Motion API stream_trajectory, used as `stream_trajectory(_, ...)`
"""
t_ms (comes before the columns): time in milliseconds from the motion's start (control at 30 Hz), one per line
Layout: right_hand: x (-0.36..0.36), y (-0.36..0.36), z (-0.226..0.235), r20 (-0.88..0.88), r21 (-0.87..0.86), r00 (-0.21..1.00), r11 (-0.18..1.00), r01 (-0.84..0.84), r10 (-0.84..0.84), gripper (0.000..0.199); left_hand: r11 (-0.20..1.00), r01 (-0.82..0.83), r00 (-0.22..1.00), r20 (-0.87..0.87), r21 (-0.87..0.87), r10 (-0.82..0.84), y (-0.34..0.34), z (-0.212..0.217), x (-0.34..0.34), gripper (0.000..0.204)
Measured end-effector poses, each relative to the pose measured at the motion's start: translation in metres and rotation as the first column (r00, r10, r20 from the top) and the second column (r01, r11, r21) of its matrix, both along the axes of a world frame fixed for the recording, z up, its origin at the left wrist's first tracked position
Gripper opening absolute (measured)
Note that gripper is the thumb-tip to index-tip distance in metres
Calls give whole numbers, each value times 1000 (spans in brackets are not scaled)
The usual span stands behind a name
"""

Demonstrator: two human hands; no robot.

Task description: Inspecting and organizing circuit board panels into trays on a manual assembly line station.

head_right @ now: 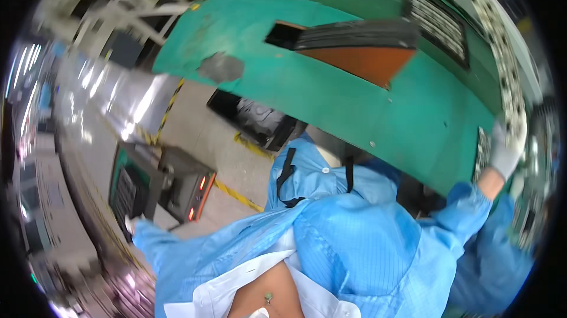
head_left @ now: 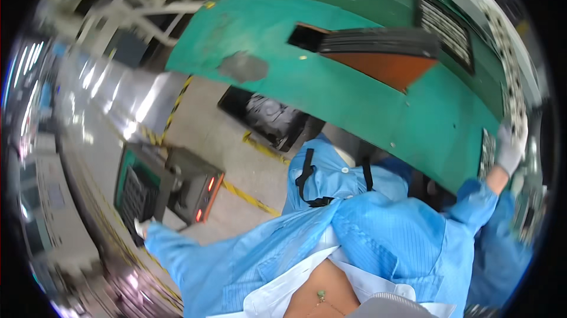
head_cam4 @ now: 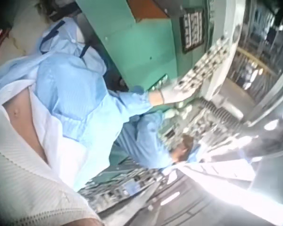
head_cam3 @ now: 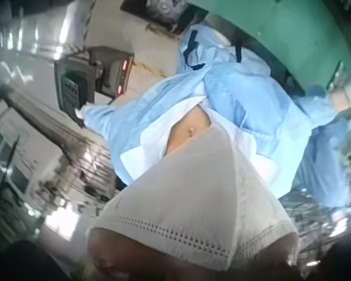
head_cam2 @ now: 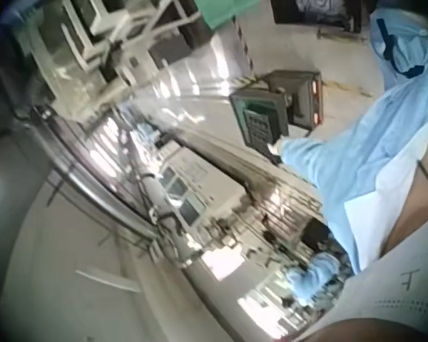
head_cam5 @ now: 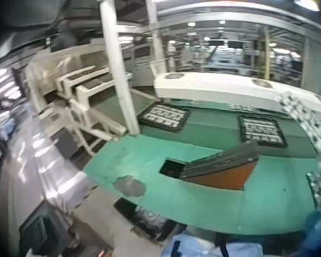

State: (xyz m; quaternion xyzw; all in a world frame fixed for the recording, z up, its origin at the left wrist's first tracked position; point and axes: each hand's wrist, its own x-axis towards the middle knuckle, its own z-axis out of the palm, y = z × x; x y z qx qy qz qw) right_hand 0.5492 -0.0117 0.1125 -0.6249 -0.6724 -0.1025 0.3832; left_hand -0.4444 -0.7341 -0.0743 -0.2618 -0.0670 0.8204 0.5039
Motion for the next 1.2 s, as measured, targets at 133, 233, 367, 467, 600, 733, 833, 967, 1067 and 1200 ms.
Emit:
stream_trajectory(133,73,7,-35,-89,137,995,990,-21,34,63,894,-69,997,-67,-443,44,35,-16,-27,64)
stream_trajectory(233,-23,-31,-14,-350,189,937,977,95,-24,69,671,-246,969,-196,-699,152,39,-24,-16,67)
stream_trajectory(367,-46,-44,-12,-987,149,-71,981,-124,141,54,248,-463,880,-405,-851,249,121,-16,41,72)
stream_trajectory(467,-69,-37,0,-970,114,-227,987,-118,85,44,533,-586,368,-786,-611,-496,413,129,217,55)
stream_trajectory(600,-39,-6,-57,-991,36,-135,987,-154,15,49,946,-282,-749,-580,-157,-320,651,232,345,29)
stream_trajectory(733,-60,-5,-76,-987,159,14,987,-4,159,50,921,83,-954,-297,-381,-36,881,216,448,34)
stream_trajectory(833,-62,-3,-72,-989,52,-130,992,118,68,46,729,1,-972,-173,-685,-161,992,174,518,39)
stream_trajectory(967,-44,-13,-93,-1000,-8,-17,987,159,-6,45,599,-148,-968,-10,-787,-252,1049,146,595,57)
stream_trajectory(1067,-78,-13,-58,-998,-62,-33,966,250,-55,47,782,-221,-972,202,-583,-123,1063,128,623,49)
stream_trajectory(1200,-44,-24,-110,-989,107,124,962,251,78,42,950,-125,-933,360,-287,-14,1057,120,650,47)
